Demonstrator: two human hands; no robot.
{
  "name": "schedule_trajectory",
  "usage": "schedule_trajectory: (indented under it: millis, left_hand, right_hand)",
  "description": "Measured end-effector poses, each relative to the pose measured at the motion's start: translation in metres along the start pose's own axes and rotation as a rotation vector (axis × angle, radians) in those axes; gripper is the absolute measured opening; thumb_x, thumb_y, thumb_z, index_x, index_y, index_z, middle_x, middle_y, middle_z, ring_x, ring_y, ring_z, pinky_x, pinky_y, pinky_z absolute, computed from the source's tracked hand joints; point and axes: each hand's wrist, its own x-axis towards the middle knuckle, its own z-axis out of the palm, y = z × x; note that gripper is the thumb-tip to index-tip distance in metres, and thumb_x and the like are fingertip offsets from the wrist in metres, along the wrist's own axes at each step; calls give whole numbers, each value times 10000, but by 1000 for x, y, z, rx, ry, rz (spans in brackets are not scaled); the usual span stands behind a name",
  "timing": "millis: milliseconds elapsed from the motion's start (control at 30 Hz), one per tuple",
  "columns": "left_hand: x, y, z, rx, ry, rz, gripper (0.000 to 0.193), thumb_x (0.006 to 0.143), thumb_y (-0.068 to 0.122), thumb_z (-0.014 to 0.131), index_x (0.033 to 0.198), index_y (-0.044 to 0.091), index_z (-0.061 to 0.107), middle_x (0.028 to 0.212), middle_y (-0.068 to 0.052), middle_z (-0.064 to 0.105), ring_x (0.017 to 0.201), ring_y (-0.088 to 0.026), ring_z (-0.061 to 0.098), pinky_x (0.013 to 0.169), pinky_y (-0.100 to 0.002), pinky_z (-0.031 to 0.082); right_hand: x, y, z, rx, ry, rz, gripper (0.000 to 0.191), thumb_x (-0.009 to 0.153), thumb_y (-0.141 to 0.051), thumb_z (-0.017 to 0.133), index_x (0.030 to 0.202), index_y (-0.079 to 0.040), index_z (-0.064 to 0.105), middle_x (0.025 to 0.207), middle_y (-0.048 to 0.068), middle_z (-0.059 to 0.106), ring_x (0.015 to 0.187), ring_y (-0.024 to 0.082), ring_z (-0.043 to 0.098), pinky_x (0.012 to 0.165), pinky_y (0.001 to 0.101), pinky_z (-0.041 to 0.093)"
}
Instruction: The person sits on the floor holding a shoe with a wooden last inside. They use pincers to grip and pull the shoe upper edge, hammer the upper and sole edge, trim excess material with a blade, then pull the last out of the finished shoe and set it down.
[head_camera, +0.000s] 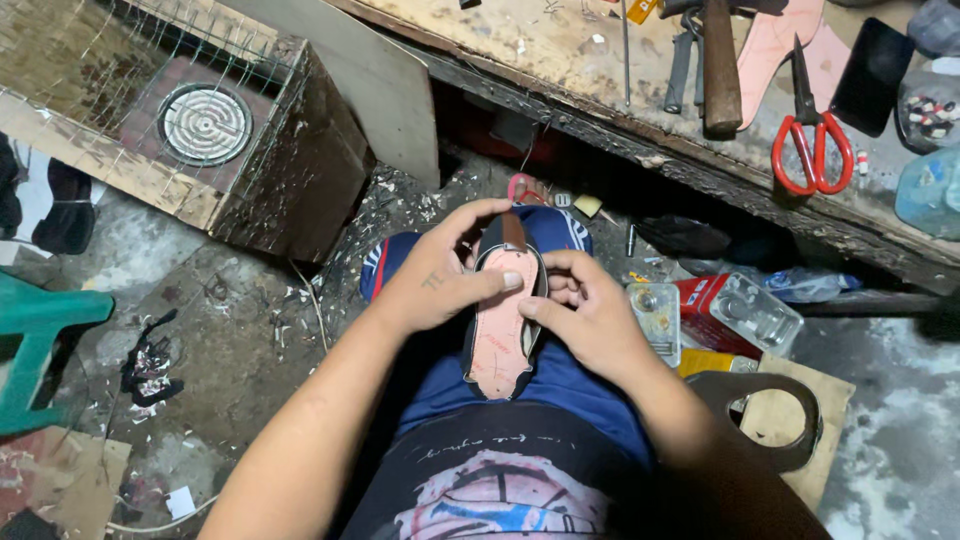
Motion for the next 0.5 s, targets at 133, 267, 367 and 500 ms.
schedule_trajectory:
  millis: [133,267,367,500]
  left_hand:
    - [-3,-2,-2,21,-82,39,902,823,100,797,1600,76,339,1450,-103,551,1272,-143,547,1067,-303,474]
    - [-7,-14,3,-162,-130,-55,1036,791,115,774,1647,107,191,1530,-108,456,1275,-166,528,1043,-340,490]
    - [-10,-21,5,168,-100,147,1052,800,113,830,1653,69,216,1592,-168,412,1392,-259,486,1127,-370,436]
    - [-24,-28,7,504,-42,322,1067,785,191,886,1623,-13,257,1440,-226,513,1258,-325,568,1041,-381,478]
  right_hand:
    - [13,-2,-4,49,11,11,470,988,-83,717,1412,82,597,1259,200,689,1115,205,651,979,320,538]
    - [26,2,-1,142,-40,-145,718,892,-71,720,1522,-47,376,1503,88,496,1366,175,505,1079,330,456]
    - [39,4,-2,215,-92,-212,773,885,-45,735,1562,-65,363,1542,101,463,1432,182,456,1195,342,383]
    - [51,7,-9,219,-55,-113,708,860,-33,731,1512,-61,455,1432,101,545,1321,198,542,1144,355,437]
